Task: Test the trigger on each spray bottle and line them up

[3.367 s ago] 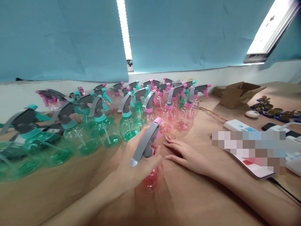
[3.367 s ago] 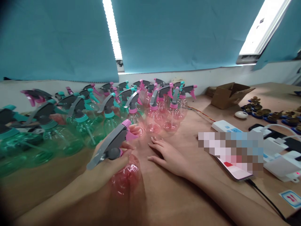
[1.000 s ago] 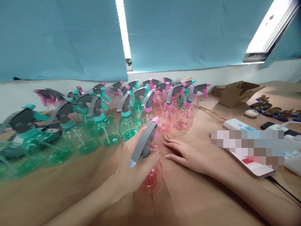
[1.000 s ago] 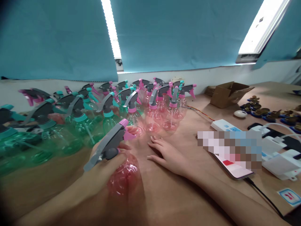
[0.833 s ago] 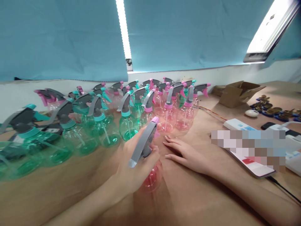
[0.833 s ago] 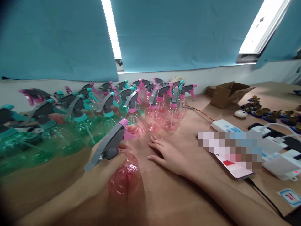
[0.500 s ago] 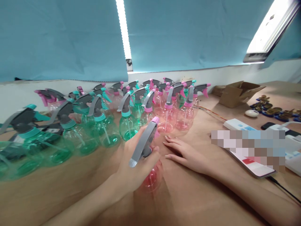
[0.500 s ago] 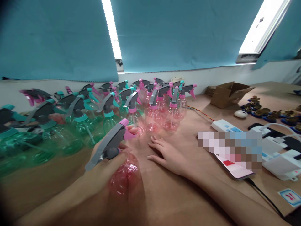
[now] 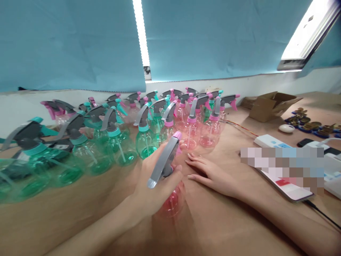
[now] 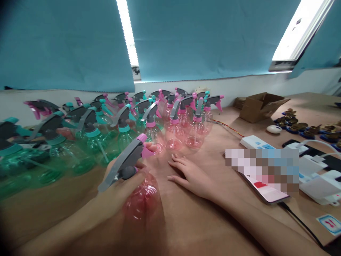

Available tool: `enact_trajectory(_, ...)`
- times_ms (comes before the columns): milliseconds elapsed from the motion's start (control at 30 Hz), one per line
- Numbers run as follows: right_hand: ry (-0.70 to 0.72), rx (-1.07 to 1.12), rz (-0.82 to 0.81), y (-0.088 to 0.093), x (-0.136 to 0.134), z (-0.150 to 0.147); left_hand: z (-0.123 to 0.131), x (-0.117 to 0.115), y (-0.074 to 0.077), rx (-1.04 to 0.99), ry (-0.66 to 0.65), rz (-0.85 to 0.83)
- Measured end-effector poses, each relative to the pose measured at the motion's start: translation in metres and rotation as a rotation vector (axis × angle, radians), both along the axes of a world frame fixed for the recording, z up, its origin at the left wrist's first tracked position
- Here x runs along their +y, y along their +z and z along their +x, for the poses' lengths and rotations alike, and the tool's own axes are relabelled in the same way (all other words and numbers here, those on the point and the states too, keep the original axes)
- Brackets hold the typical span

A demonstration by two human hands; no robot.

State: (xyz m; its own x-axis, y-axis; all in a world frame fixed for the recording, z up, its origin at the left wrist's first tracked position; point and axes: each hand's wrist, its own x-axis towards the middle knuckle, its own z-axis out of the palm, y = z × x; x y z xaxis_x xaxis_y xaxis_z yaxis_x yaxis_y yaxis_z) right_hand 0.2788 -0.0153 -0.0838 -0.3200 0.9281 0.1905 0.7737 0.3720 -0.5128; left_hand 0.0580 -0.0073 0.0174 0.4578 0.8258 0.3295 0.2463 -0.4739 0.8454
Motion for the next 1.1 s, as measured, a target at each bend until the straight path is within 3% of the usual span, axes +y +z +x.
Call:
enact_trajectory(600,-0.004,0.047,0.027,-0.004,0.0,0.0,0.002,0.001,0.002,0.014,0.016,-0.011)
enact_trajectory(867,0.006,0.02,0.008,-0.002,0.0,0.0,0.001,0.002,0.009,0.029,0.0,0.102)
enact_trajectory(1100,-0.007,0.038,0.024,-0.004,0.0,0.001,-0.004,0.004,0.011,0.055,-0.041,0.097)
